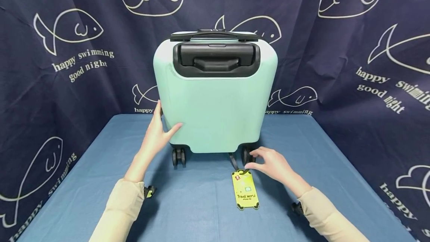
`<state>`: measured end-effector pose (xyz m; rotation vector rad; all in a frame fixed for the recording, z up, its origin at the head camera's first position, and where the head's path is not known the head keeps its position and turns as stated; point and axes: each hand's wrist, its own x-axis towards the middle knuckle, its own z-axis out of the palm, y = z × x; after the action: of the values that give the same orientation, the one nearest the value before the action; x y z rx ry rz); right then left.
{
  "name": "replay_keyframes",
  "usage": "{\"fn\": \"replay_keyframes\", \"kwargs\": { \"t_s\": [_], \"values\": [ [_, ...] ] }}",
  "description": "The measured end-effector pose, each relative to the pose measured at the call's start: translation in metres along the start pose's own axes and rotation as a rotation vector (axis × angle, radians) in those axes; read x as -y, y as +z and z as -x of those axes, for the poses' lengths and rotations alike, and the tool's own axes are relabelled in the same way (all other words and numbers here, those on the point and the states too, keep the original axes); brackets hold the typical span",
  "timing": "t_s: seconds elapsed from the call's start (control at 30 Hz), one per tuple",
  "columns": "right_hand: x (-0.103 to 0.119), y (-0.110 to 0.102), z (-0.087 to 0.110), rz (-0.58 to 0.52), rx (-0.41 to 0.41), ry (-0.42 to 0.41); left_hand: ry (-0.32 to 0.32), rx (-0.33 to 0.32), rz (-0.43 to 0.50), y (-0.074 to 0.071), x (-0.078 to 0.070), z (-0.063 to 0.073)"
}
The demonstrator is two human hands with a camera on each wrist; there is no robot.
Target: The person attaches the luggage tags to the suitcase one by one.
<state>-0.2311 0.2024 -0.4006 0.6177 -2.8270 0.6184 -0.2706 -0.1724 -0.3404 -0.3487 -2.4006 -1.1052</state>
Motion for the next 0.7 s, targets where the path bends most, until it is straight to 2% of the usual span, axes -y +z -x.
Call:
{"fn": "replay_keyframes", "kwargs": {
  "t_s": [0.23,0.37,0.7],
  "values": [
    [0.003,0.015,0.001,-0.229,0.179,0.040,0.016,-0.088,0.171,0.011,0.003,-0.008],
    [0.003,0.021,0.002,-0.269,0.259,0.042,-0.009,-0.116,0.228,0.016,0.005,-0.008],
    [0.010,0.034,0.001,-0.199,0.234,0.133,-0.054,-0.104,0.242,0.017,0.006,-0.006]
  ]
}}
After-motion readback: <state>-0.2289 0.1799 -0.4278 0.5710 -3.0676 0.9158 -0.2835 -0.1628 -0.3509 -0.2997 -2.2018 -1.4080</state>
